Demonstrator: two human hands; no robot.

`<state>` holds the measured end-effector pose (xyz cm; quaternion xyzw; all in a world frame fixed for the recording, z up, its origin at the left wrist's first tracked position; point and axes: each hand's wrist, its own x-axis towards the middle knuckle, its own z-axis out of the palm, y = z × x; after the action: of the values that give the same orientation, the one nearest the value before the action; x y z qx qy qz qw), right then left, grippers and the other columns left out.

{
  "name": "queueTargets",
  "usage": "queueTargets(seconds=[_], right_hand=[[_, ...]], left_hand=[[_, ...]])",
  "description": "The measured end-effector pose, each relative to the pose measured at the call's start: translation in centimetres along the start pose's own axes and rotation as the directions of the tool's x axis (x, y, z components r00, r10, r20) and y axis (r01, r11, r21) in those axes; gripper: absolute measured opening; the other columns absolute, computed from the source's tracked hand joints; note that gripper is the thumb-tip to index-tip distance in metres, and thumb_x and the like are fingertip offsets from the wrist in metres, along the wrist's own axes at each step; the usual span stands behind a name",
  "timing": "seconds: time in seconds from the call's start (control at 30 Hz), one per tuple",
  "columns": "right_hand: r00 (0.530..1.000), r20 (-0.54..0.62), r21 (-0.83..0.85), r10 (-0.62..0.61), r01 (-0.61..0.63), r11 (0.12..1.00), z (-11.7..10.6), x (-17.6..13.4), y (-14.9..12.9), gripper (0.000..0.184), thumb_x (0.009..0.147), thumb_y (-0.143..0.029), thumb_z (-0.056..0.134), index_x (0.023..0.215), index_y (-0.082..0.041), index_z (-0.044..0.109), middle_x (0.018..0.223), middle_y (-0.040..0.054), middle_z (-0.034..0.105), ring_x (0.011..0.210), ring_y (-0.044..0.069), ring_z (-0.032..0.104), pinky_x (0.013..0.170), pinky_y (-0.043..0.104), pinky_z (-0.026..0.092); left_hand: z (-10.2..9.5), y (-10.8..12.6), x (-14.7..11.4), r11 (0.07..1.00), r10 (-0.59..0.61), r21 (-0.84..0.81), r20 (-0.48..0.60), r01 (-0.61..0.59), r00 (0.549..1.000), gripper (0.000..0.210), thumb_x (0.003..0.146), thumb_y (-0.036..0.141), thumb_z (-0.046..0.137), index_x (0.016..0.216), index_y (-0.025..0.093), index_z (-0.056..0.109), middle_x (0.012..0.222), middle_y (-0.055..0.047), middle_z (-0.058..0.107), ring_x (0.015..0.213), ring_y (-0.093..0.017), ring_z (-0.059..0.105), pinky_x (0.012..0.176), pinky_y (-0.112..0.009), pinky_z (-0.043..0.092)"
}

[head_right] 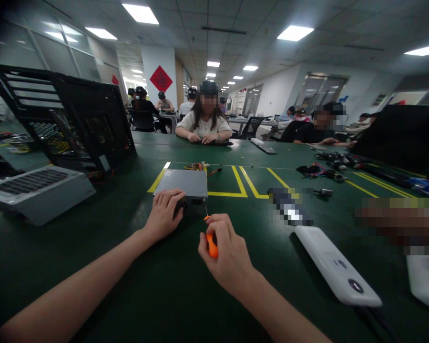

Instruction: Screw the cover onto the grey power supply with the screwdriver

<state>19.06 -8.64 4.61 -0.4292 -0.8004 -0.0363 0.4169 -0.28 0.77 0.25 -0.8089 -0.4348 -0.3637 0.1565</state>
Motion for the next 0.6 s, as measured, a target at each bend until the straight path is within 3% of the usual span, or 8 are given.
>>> queueTargets(seconds=[0.17, 0.27, 0.37, 0.47, 0.6], right_hand=[[0.989, 0.145, -0.160, -0.004, 0.027, 0.987, -1.4, -0.2, -0.5, 0.013, 0.082, -0.015, 0.041, 0.090, -0.017, 0.051, 0.101, 0.0109, 0.051, 0.076, 0.015, 0.060, 0.058, 0.026, 0.053], [0.997, 0.083, -0.330, 0.005, 0.023, 0.944, -1.4, -0.8, -0.5, 0.023, 0.086, -0.026, 0.041, 0.104, -0.014, 0.050, 0.101, 0.0139, 0.054, 0.068, 0.015, 0.059, 0.053, 0.025, 0.050], [1.000, 0.007, -0.486, -0.018, 0.019, 0.874, -1.0, -1.0, -0.6, 0.031, 0.086, -0.040, 0.043, 0.096, -0.013, 0.052, 0.075, 0.0080, 0.059, 0.056, 0.015, 0.056, 0.046, 0.025, 0.044], [0.998, 0.011, -0.509, -0.064, 0.060, 0.859, -0.9, -0.6, -0.7, 0.022, 0.086, -0.034, 0.043, 0.083, -0.014, 0.053, 0.059, 0.0022, 0.055, 0.049, 0.013, 0.051, 0.045, 0.025, 0.039], [0.981, 0.093, -0.434, -0.173, 0.196, 0.879, -1.3, -0.1, -0.2, 0.011, 0.083, -0.019, 0.045, 0.086, -0.016, 0.054, 0.072, 0.0049, 0.058, 0.061, 0.014, 0.054, 0.053, 0.025, 0.042]], left_hand=[[0.0, 0.0, 0.1, 1.000, 0.002, -0.005, 0.004, -0.002, 1.000, 0.037, 0.080, 0.016, 0.044, 0.117, 0.018, 0.044, 0.119, -0.009, 0.050, 0.114, -0.022, 0.042, 0.101, -0.043, 0.028], [-0.1, 0.0, 0.1, 1.000, -0.001, -0.009, 0.005, 0.001, 1.000, 0.036, 0.080, 0.017, 0.045, 0.117, 0.017, 0.044, 0.119, -0.009, 0.050, 0.114, -0.022, 0.042, 0.102, -0.043, 0.027], [-0.1, 0.0, 0.0, 1.000, -0.003, -0.013, 0.001, 0.003, 1.000, 0.038, 0.080, 0.016, 0.045, 0.117, 0.018, 0.044, 0.119, -0.009, 0.050, 0.114, -0.023, 0.042, 0.101, -0.043, 0.028], [-0.1, 0.0, 0.0, 1.000, 0.001, -0.017, 0.000, -0.001, 1.000, 0.039, 0.079, 0.016, 0.045, 0.118, 0.018, 0.044, 0.119, -0.009, 0.050, 0.114, -0.023, 0.043, 0.102, -0.044, 0.028], [-0.2, 0.0, 0.0, 1.000, -0.005, -0.020, 0.009, 0.005, 1.000, 0.038, 0.080, 0.015, 0.045, 0.118, 0.018, 0.044, 0.120, -0.010, 0.050, 0.115, -0.023, 0.042, 0.102, -0.043, 0.028]])
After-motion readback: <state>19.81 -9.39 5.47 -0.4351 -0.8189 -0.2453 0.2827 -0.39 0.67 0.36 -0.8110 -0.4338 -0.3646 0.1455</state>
